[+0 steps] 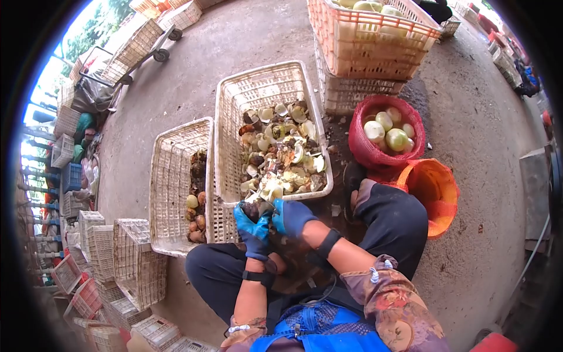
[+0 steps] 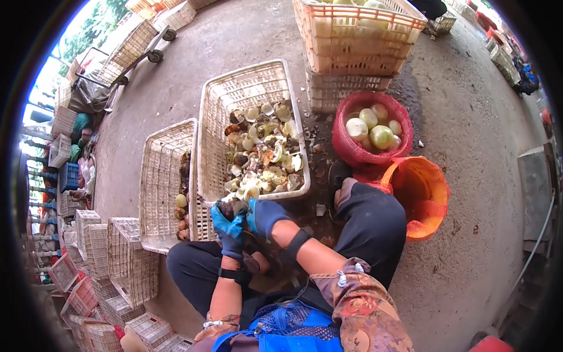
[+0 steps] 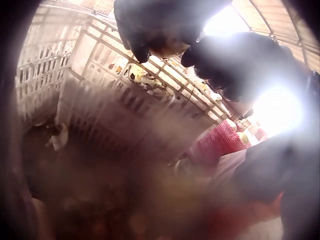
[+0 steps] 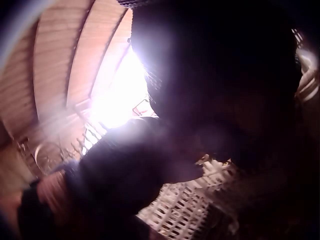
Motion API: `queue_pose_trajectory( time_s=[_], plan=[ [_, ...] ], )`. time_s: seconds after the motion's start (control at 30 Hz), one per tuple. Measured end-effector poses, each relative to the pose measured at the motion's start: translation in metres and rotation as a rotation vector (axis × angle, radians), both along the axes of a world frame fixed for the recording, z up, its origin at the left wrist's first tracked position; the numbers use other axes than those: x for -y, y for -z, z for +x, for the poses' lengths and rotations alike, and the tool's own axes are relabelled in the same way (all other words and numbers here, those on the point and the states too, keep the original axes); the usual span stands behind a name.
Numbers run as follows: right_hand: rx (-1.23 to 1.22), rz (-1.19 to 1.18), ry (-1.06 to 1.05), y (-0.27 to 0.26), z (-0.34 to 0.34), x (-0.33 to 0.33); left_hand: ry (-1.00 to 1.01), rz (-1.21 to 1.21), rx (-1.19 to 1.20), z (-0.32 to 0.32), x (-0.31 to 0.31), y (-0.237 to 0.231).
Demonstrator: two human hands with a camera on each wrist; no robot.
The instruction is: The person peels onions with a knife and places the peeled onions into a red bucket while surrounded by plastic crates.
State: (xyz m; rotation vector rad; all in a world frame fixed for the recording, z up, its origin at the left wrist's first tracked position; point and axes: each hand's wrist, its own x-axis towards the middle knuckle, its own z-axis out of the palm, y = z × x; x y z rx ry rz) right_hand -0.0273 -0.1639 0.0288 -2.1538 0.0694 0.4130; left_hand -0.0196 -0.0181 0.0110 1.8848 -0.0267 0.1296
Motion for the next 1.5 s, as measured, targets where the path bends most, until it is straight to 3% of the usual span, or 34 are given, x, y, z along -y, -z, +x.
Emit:
queue_pose_trajectory(
  time_s=[0.03,0.13,0.3,0.43,0.53,0.57,0.8,0.97,1.07,1.1,1.2,1.3,1.4,1.43,1.5],
  plan=[
    [0.029,-0.104,-0.004,-0.004,0.002,0.001,-0.003,0.083,-0.020,0.000,0.002,-0.007],
    [-0.066,-0.200,0.020,0.000,0.009,0.007,-0.009,-0.045,0.014,0.004,-0.002,0.011],
    [-0.082,-0.029,0.358,-0.001,0.018,0.019,0.009,-0.214,-0.036,0.003,-0.002,-0.005],
    [-0.029,0.111,0.219,-0.018,0.005,0.016,-0.022,-0.252,-0.049,0.003,-0.003,-0.003],
    [0.004,0.088,0.049,-0.020,-0.009,0.005,-0.041,-0.169,-0.021,0.006,-0.010,0.010],
    [-0.036,-0.039,0.008,-0.016,-0.009,0.001,-0.039,-0.142,-0.007,0.006,-0.011,0.015],
    [-0.061,-0.128,-0.008,-0.020,-0.001,0.005,-0.015,-0.199,0.073,0.002,-0.001,0.008],
    [-0.098,-0.081,0.061,0.006,0.010,-0.004,-0.034,-0.400,-0.065,0.002,-0.002,-0.004],
    [-0.211,0.072,0.134,0.016,0.019,0.004,-0.045,-0.444,-0.104,0.005,-0.010,0.003],
    [-0.169,-0.048,0.072,0.010,0.020,0.003,-0.048,-0.455,-0.122,0.006,-0.011,0.002],
    [-0.086,-0.111,0.156,0.010,0.015,-0.006,-0.023,-0.391,-0.117,0.005,-0.013,0.000],
    [-0.116,-0.170,0.073,0.000,0.019,-0.008,0.036,0.091,-0.034,0.012,-0.018,-0.007],
    [-0.136,-0.167,0.038,0.002,0.018,-0.008,0.144,0.298,-0.161,0.021,-0.016,-0.015],
    [-0.151,-0.134,0.054,0.004,0.019,-0.007,0.153,0.253,-0.248,0.025,-0.021,-0.006],
    [-0.178,-0.070,0.085,0.005,0.022,-0.004,0.140,-0.245,-0.369,0.020,-0.022,-0.008]
  ],
)
